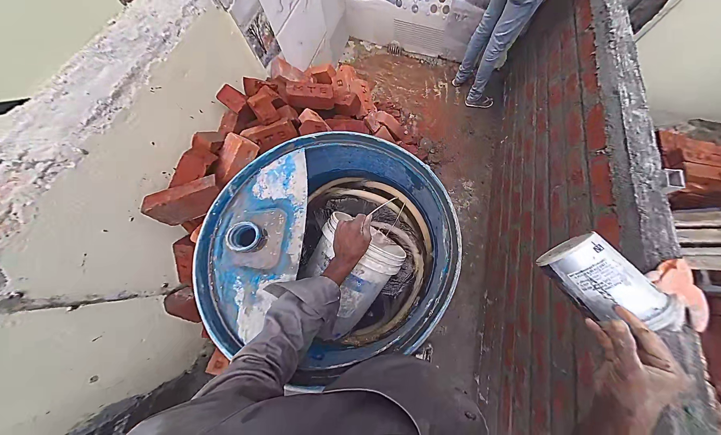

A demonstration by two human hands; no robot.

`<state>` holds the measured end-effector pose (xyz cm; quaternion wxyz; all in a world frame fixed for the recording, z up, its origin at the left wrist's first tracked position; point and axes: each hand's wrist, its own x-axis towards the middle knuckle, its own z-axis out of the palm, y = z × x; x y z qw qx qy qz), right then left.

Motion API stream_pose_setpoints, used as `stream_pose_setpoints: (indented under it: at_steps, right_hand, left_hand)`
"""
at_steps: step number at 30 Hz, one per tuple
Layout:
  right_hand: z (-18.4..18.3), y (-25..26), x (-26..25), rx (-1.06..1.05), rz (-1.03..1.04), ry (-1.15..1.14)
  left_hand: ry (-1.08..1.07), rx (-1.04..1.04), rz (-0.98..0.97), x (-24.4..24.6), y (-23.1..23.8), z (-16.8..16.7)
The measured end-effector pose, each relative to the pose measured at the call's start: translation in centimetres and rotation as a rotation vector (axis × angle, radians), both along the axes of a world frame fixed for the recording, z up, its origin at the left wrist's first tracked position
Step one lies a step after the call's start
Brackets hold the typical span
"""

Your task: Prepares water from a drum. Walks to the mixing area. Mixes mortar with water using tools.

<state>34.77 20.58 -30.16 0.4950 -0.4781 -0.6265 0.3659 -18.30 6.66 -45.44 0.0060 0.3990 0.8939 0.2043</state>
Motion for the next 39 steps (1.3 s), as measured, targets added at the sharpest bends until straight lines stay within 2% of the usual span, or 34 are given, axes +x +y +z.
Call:
stream_pose_setpoints:
  at_steps: [11, 19, 24, 30, 32, 35, 39]
  right_hand:
    - [-1.5, -0.8, 0.7, 0.003, -0.037, 0.077]
    - [-1.9, -2.5, 3.6, 0.008, -0.097, 0.084]
    - [-1.2, -4.0, 4.6, -0.035, -0.118, 0.073]
    - [-0.9, -6.1, 5.1, -0.040, -0.137, 0.065]
    - [-1.0, -6.7, 5.3, -0.036, -0.135, 0.070]
    - [-1.4, -6.5, 5.0, -0.030, -0.083, 0.090]
    - [-2.3, -6.2, 1.8, -0.037, 0.066, 0.119]
  left_hand:
    - [0.046, -0.113, 0.029, -0.2, 1.7, -2.6]
    - [0.096, -0.084, 0.027, 0.5, 0.9, -3.8]
    - [0.040, -0.131, 0.043, 1.3, -0.4, -3.7]
    - [0.027, -0.058, 0.021, 1.5, -1.2, -4.8]
    - [-0.053, -0.028, 0.020, 1.3, -1.6, -3.8]
    - [-0.289, 0.043, 0.019, 0.7, -2.0, -0.1]
    - [-0.582, 0.179, 0.009, 0.7, -5.6, 2.3]
